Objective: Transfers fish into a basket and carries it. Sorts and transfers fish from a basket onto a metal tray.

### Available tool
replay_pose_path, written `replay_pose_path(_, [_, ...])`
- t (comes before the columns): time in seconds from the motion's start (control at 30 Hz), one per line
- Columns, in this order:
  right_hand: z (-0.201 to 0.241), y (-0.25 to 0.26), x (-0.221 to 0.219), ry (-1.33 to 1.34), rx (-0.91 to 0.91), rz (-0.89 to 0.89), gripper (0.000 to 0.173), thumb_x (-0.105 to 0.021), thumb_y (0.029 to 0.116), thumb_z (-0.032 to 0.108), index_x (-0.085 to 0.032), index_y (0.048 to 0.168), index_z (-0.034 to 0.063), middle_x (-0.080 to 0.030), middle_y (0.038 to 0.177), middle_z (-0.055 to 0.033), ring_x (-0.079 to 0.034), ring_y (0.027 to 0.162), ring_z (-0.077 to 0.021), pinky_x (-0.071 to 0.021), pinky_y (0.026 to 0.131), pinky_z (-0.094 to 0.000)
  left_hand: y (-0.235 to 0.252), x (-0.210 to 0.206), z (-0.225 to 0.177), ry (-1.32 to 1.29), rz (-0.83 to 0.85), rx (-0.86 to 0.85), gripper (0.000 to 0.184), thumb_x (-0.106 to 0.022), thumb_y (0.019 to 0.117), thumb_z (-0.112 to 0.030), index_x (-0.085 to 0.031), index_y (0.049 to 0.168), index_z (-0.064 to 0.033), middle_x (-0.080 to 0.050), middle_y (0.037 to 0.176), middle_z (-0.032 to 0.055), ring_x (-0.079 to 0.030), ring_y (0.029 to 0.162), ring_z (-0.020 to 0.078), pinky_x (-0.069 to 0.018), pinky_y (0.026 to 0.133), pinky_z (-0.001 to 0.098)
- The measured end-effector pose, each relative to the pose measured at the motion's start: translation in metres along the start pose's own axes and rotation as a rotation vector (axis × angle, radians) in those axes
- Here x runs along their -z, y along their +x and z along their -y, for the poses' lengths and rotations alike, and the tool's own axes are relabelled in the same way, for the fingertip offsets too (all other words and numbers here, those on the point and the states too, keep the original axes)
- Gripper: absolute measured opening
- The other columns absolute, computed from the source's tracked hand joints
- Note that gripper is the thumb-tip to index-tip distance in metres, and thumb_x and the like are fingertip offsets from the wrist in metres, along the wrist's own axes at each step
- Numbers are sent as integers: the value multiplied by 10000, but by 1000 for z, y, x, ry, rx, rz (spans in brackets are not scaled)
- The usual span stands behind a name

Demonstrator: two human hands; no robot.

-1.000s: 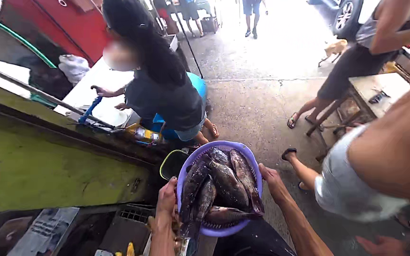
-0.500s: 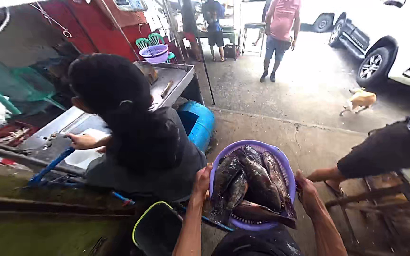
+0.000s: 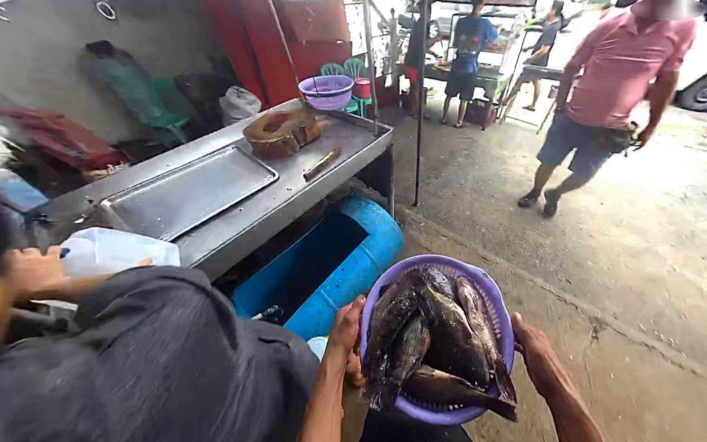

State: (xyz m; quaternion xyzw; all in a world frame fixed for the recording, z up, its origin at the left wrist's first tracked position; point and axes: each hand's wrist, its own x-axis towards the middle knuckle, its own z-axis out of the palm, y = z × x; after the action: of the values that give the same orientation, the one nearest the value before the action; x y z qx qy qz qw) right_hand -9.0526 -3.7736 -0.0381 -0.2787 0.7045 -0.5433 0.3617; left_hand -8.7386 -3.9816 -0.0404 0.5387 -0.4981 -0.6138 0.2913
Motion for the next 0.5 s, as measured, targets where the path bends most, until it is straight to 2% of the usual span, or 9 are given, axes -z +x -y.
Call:
replay_pose_path(0.1, [11, 104, -31, 1, 15, 139, 638, -363, 1032, 592, -710, 1062, 57, -748, 918, -44, -727, 881, -136, -611, 820, -358, 61, 5, -20, -40, -136, 48, 541, -364, 1092, -427, -676, 873, -43, -654, 708, 57, -633, 618, 158, -544, 570, 358])
replay_pose_path(0.23, [51, 242, -97, -12, 28, 338, 600, -385, 1036, 550, -699, 1062, 40, -744, 933, -52, -722, 895, -134, -605, 845, -355, 140, 29, -48, -127, -325, 57, 538, -336, 1097, -423, -662, 910, -37, -648, 711, 49, -628, 612, 144, -537, 554, 335])
replay_pose_path(0.33, [87, 323, -160, -48, 40, 541, 590, -381, 1057, 510, -684, 1124, 8, -738, 1003, -87, -713, 951, -154, -596, 878, -378, 169, 53, -67, -184, -507, 68, 534, -334, 1100, -423, -656, 915, -40, -632, 696, 36, -617, 600, 134, -535, 545, 328])
replay_pose_path(0.5, [168, 442, -288, -104, 73, 865, 586, -358, 1089, 481, -674, 1196, -1, -722, 1062, -125, -698, 973, -175, -583, 882, -394, 211, 90, -100, -288, -821, 19, 508, -319, 1101, -419, -627, 894, -72, -607, 677, -5, -592, 582, 93, -521, 535, 295])
